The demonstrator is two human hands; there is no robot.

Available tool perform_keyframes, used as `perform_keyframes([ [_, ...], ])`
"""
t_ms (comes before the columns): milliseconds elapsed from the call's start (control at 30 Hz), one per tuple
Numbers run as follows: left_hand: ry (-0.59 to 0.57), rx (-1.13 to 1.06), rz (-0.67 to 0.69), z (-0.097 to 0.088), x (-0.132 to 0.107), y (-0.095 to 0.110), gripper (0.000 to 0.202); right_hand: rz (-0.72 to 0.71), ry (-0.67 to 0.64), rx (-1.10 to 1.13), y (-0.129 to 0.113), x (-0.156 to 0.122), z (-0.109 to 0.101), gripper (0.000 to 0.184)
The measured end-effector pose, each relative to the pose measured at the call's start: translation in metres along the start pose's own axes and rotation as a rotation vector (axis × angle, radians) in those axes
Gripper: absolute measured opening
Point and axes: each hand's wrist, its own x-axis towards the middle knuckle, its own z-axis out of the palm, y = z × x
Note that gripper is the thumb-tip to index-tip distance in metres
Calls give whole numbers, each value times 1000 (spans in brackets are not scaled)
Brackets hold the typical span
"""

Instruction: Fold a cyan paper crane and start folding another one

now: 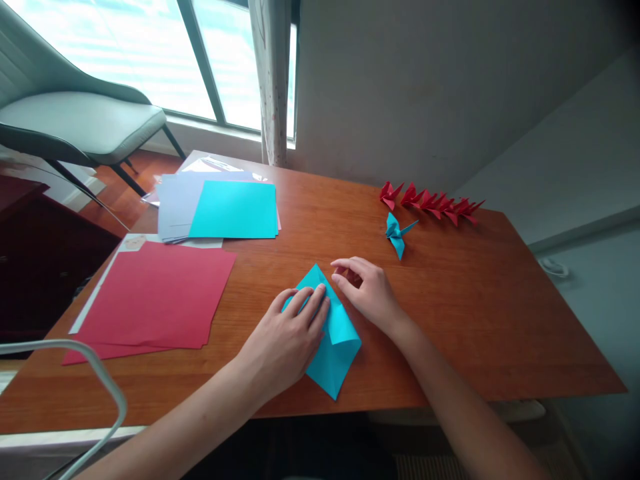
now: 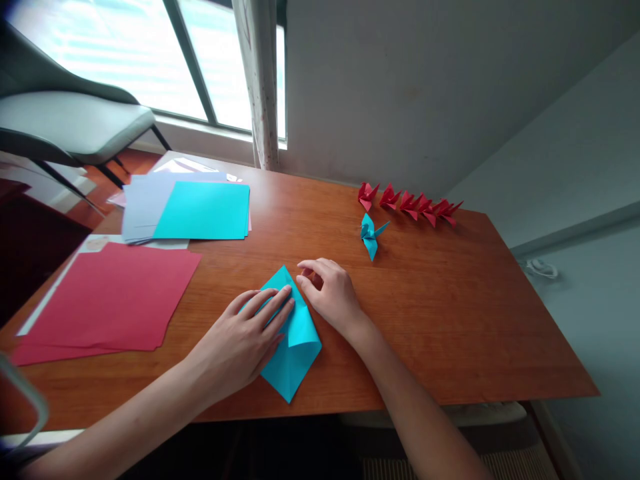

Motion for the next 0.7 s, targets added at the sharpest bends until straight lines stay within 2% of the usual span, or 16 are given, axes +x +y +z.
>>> perform_keyframes([
  [167,-4,-14,-7,0,-1,0,46,-71,-54,-45,-3,13,10,15],
  [333,-33,-18,10,0,-3,-2,48,-38,-64,-80,-1,13,14,14],
  [700,-8,-17,18,3,-2,-2,47,-28,-70,-167,-2,24,20,10],
])
